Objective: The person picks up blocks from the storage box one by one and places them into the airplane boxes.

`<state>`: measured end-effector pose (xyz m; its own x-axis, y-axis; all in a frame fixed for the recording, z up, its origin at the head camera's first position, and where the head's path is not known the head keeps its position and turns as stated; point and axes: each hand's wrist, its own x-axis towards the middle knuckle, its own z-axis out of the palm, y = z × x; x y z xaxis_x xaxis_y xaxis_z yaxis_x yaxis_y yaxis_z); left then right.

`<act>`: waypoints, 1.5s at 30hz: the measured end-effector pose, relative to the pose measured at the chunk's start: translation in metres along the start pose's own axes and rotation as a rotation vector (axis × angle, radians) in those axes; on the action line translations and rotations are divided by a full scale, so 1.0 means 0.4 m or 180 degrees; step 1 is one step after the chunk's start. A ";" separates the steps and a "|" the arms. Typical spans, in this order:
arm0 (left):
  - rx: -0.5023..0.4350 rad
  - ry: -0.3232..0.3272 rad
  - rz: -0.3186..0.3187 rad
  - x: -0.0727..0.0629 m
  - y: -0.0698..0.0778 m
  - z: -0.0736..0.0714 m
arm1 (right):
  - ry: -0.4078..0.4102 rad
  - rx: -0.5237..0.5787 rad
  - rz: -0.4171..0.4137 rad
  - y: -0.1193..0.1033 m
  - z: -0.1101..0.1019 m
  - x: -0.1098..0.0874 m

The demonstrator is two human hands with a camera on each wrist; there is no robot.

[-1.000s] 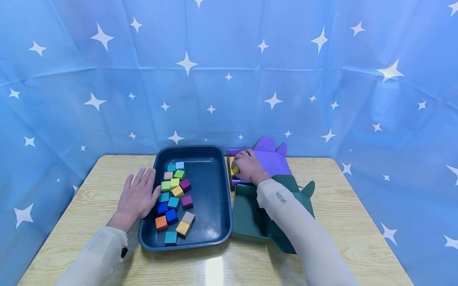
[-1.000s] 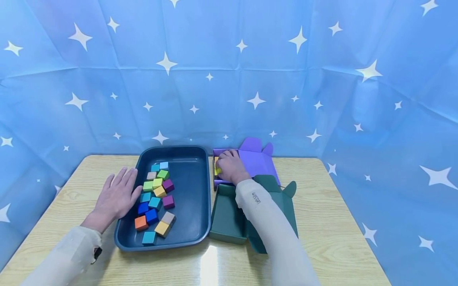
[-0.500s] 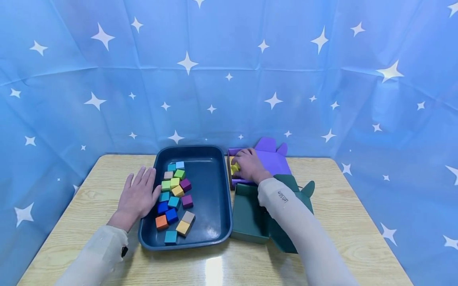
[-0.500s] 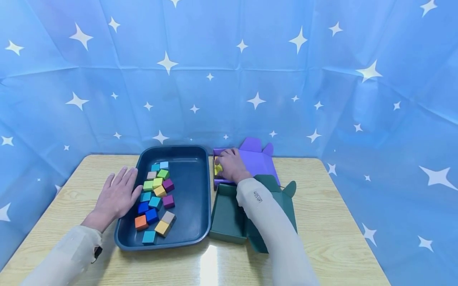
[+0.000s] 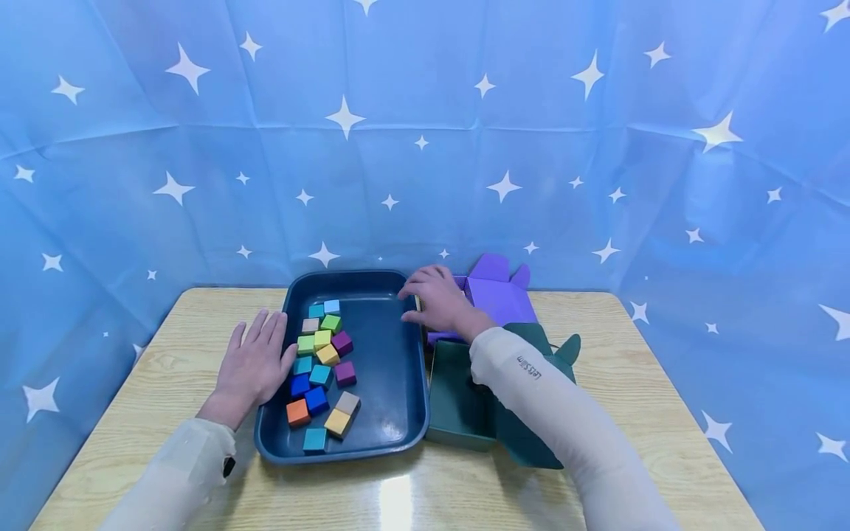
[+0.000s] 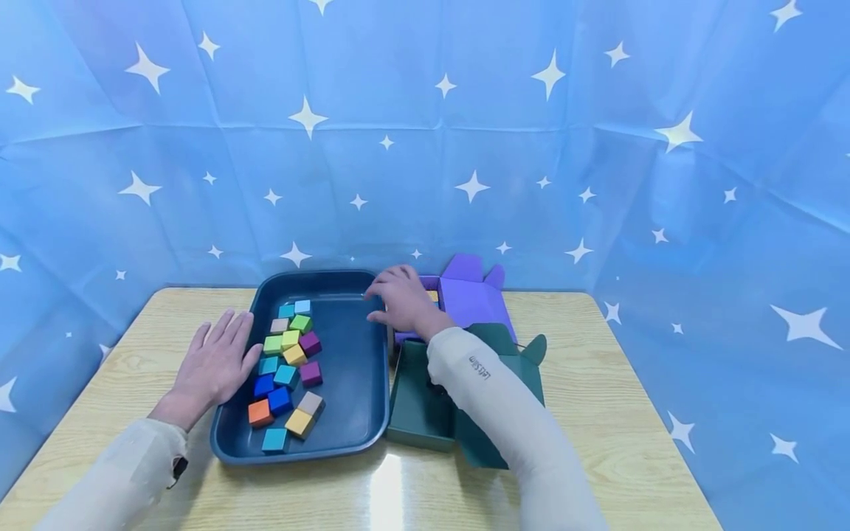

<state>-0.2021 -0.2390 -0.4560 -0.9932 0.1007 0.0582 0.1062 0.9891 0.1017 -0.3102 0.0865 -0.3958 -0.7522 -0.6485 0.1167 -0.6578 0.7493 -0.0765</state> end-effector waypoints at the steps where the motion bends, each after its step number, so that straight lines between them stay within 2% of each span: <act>1: 0.0000 0.0001 -0.0003 0.000 0.000 0.000 | -0.0018 -0.0038 -0.0072 -0.018 0.003 0.002; 8: -0.0013 -0.0032 -0.0027 0.000 0.000 0.001 | -0.0231 -0.0114 -0.0527 -0.137 0.039 0.006; 14: -0.0021 -0.0014 -0.0021 -0.001 0.000 0.000 | -0.0350 -0.0068 -0.0631 -0.187 0.073 0.006; 20: -0.0019 -0.0025 -0.0019 0.000 -0.001 0.002 | -0.0487 -0.0023 -0.0654 -0.212 0.089 0.011; 26: -0.0009 -0.0023 -0.0020 0.001 -0.001 0.002 | -0.0641 -0.0168 -0.0724 -0.230 0.100 0.012; 45: 0.0026 -0.0009 -0.0012 0.005 -0.001 0.003 | -0.0579 -0.0356 -0.0770 -0.242 0.127 0.027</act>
<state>-0.2041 -0.2390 -0.4570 -0.9937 0.0973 0.0551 0.1022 0.9903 0.0937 -0.2564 0.0003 -0.4373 -0.5755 -0.8155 -0.0615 -0.8178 0.5739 0.0423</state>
